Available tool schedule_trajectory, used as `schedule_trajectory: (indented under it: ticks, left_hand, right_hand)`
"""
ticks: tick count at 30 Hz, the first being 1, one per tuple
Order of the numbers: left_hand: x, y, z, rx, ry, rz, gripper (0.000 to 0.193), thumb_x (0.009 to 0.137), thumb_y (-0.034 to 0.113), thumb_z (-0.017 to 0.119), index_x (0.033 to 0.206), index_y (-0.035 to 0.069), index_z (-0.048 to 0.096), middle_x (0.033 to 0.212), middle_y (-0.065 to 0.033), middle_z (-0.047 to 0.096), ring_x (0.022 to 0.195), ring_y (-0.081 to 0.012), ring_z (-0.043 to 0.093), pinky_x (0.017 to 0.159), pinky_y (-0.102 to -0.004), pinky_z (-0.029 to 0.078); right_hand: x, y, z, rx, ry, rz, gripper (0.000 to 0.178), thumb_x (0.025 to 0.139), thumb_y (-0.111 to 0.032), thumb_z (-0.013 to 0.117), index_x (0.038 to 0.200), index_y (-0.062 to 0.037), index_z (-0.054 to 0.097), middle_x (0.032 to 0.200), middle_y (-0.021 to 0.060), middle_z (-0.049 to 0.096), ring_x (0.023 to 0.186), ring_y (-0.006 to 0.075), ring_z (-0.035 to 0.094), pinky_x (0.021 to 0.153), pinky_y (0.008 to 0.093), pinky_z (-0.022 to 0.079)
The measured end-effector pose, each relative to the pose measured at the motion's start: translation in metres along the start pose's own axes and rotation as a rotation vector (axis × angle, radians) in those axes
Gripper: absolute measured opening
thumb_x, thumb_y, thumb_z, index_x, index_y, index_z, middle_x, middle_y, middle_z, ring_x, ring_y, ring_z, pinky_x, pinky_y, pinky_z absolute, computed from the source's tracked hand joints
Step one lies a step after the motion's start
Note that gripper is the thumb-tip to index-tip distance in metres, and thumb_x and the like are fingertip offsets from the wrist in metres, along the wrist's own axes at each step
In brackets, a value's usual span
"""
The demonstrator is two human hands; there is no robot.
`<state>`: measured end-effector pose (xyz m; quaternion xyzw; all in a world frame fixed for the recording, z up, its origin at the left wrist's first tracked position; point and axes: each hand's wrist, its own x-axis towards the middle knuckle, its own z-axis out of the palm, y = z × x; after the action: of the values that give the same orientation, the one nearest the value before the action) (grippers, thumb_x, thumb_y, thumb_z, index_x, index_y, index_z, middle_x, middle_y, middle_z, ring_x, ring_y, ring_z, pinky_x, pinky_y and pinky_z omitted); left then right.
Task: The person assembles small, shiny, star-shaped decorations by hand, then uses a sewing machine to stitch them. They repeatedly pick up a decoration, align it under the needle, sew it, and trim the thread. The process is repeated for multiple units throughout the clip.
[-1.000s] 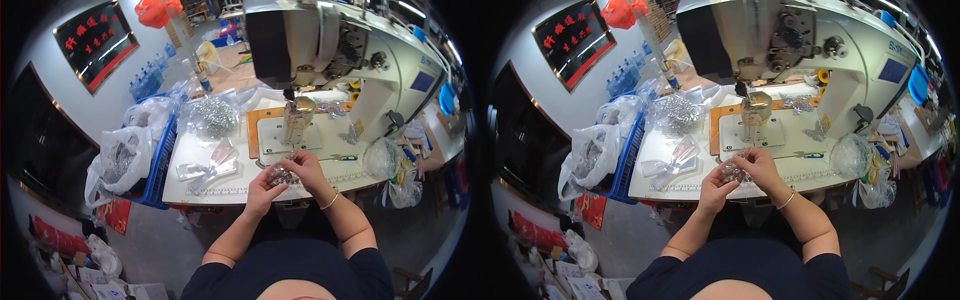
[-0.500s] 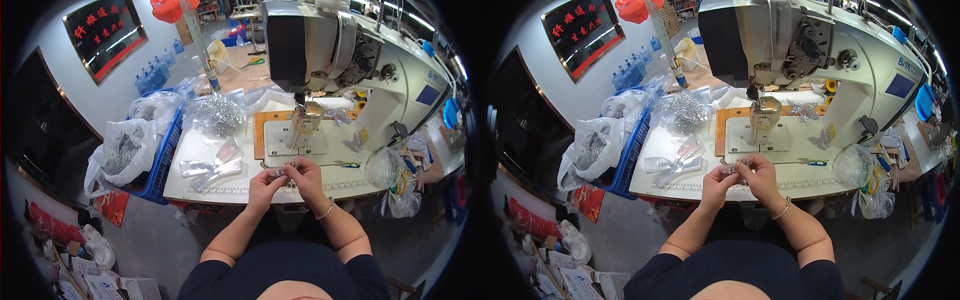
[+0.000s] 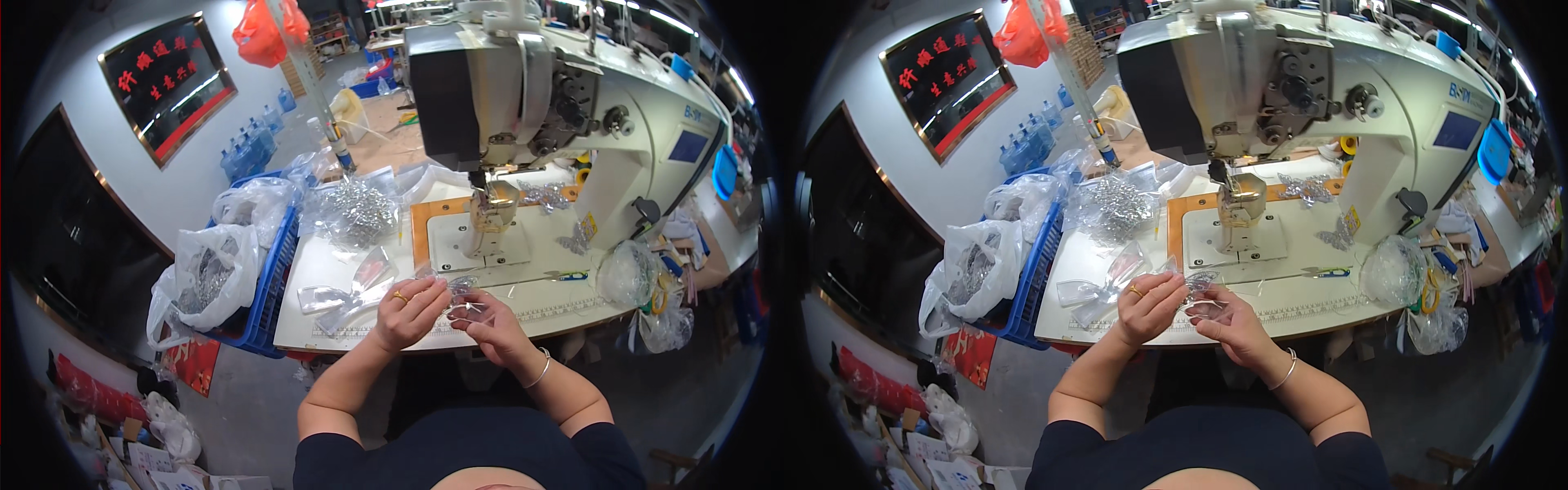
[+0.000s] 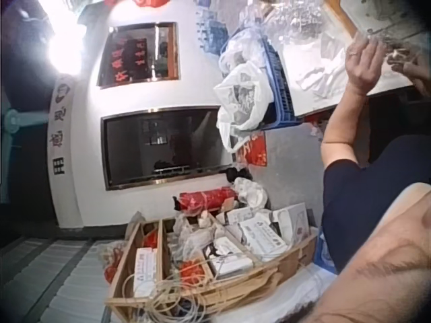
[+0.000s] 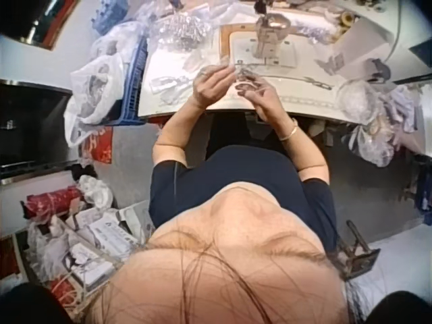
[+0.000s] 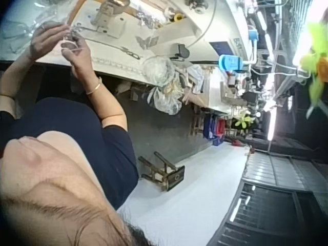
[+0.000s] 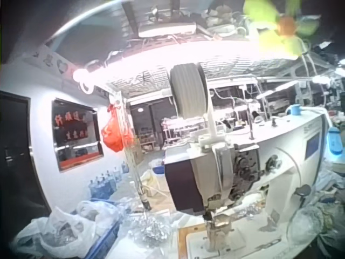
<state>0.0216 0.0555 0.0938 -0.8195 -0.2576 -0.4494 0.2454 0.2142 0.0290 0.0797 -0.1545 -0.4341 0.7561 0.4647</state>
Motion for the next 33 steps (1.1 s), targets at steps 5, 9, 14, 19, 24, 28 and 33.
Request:
schedule_trajectory:
  ticks: [5,9,14,19,24,28,33]
  left_hand:
    - [0.007,-0.007,-0.006,0.070,-0.173,0.145,0.022,0.073,0.011,0.058,0.093,0.006,0.065,0.098,-0.0068,0.064,0.090,-0.0210,0.061,0.074,-0.0317,0.048]
    - [0.006,-0.003,0.005,0.095,-0.260,0.201,0.020,0.073,0.013,0.059,0.091,0.006,0.065,0.098,-0.0059,0.064,0.089,-0.0199,0.061,0.074,-0.0304,0.047]
    - [0.000,0.004,0.022,0.121,-0.302,0.205,0.021,0.074,0.013,0.056,0.092,0.003,0.063,0.098,-0.0090,0.062,0.089,-0.0216,0.059,0.076,-0.0316,0.046]
    - [-0.005,0.013,0.032,0.140,-0.366,0.177,0.023,0.074,0.013,0.055,0.093,0.001,0.062,0.097,-0.0100,0.062,0.088,-0.0220,0.059,0.074,-0.0318,0.046]
    - [-0.011,0.023,0.040,0.152,-0.397,0.105,0.028,0.072,0.014,0.060,0.098,0.002,0.062,0.101,-0.0091,0.062,0.088,-0.0209,0.059,0.072,-0.0307,0.046]
    - [0.005,0.021,0.030,-0.386,-0.491,-0.312,0.037,0.072,0.019,0.069,0.104,0.004,0.061,0.103,-0.0103,0.062,0.096,-0.0253,0.059,0.081,-0.0339,0.046]
    - [0.023,-0.027,0.046,-1.449,-0.597,-0.925,0.085,0.068,0.040,0.076,0.133,0.004,0.035,0.130,-0.0156,0.046,0.114,-0.0258,0.051,0.097,-0.0358,0.038]
  right_hand:
    - [-0.009,0.014,0.015,0.324,0.203,-0.085,0.053,0.083,-0.006,0.062,0.128,0.0006,0.036,0.115,0.0091,0.046,0.104,0.0204,0.053,0.092,0.0327,0.044]
    - [0.003,0.032,0.013,0.308,0.519,-0.084,0.035,0.084,-0.007,0.062,0.115,-0.0015,0.044,0.102,0.0058,0.051,0.091,0.0155,0.056,0.083,0.0305,0.048]
    - [0.016,0.039,-0.011,0.291,0.668,-0.020,0.022,0.083,-0.008,0.064,0.099,-0.0032,0.051,0.088,0.0034,0.057,0.078,0.0127,0.057,0.071,0.0266,0.050]
    - [0.021,0.043,-0.035,0.021,0.689,-0.065,0.016,0.079,-0.006,0.067,0.090,-0.0003,0.057,0.077,0.0062,0.061,0.065,0.0126,0.059,0.061,0.0241,0.051]
    - [0.020,0.028,-0.051,-0.335,0.597,-0.066,0.019,0.077,-0.005,0.068,0.089,0.0054,0.058,0.072,0.0053,0.060,0.061,0.0087,0.056,0.055,0.0202,0.047]
    - [0.011,0.004,-0.067,-0.356,0.499,0.004,0.020,0.076,-0.004,0.069,0.090,0.0051,0.059,0.073,0.0060,0.061,0.063,0.0102,0.058,0.058,0.0217,0.049]
    - [0.003,-0.036,-0.052,-0.376,0.209,0.081,0.022,0.074,-0.003,0.071,0.090,0.0039,0.059,0.075,0.0063,0.061,0.065,0.0124,0.060,0.059,0.0244,0.050]
